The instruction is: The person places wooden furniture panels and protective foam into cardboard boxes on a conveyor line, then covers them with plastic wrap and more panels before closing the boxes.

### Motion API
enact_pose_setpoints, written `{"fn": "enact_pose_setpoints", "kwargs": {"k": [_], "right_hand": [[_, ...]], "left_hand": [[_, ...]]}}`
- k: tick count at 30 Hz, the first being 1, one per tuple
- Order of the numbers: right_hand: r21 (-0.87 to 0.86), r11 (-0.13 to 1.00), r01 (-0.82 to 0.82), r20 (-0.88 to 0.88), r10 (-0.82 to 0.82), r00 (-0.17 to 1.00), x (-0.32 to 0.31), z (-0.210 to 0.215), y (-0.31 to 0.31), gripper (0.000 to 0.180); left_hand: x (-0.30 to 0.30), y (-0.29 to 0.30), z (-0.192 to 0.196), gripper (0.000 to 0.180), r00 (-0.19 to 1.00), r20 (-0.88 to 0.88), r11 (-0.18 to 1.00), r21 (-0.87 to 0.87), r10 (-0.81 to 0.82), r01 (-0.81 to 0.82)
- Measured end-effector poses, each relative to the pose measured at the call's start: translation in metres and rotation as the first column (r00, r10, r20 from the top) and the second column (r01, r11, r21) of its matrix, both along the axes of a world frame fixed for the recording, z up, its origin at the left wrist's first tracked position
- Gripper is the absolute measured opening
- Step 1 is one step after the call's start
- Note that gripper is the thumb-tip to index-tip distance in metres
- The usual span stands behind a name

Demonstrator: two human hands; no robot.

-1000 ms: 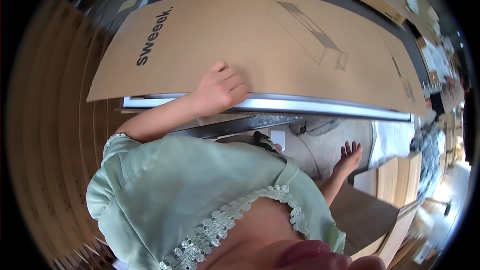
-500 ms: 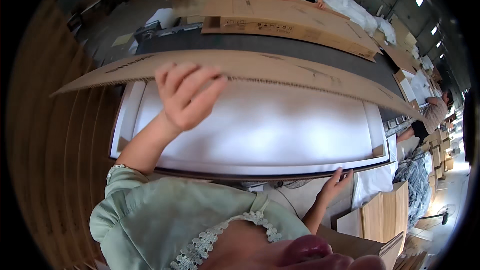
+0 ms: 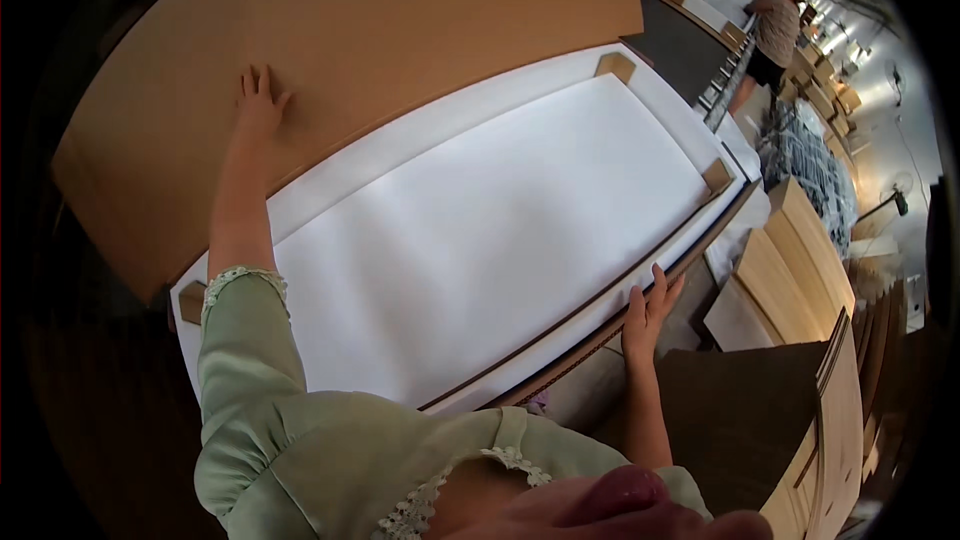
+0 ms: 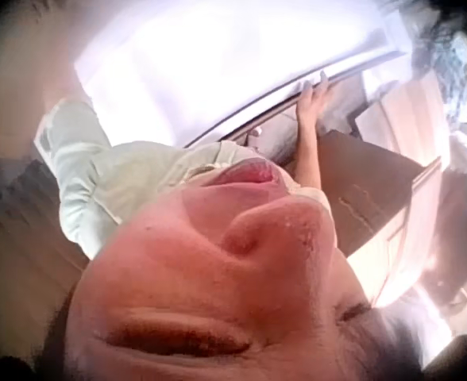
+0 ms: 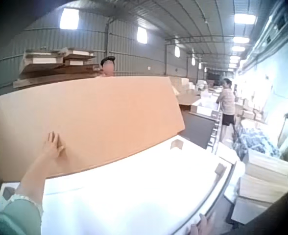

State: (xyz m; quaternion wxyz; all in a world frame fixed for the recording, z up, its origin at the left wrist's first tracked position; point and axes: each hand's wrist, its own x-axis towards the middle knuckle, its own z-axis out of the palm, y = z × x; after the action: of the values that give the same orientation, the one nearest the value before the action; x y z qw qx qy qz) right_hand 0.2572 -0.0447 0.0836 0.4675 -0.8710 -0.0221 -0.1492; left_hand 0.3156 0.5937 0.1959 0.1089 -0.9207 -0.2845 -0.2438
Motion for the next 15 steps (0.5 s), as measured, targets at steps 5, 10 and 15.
{"fn": "enact_pose_setpoints", "kwargs": {"k": [5,10,15], "right_hand": [[-0.069,0.998,-0.006,-0.001,0.006,1.0,0.005,0.0,-0.005,0.044],[-0.078,0.997,-0.018,0.04,0.021,0.999,0.02,-0.01,-0.008,0.046],[-0.052,0.992,-0.116,0.217,0.125,0.968,0.061,-0.021,0.011,0.041]], "left_hand": [[-0.015,-0.046,-0.102,0.061,0.962,-0.258,0.978,-0.204,-0.093,0.04],[-0.131,-0.168,-0.118,0.031,0.787,0.11,0.685,-0.428,-0.608,0.589],[-0.291,-0.297,-0.11,0.038,0.601,-0.045,0.305,-0.89,-0.798,0.338]]}}
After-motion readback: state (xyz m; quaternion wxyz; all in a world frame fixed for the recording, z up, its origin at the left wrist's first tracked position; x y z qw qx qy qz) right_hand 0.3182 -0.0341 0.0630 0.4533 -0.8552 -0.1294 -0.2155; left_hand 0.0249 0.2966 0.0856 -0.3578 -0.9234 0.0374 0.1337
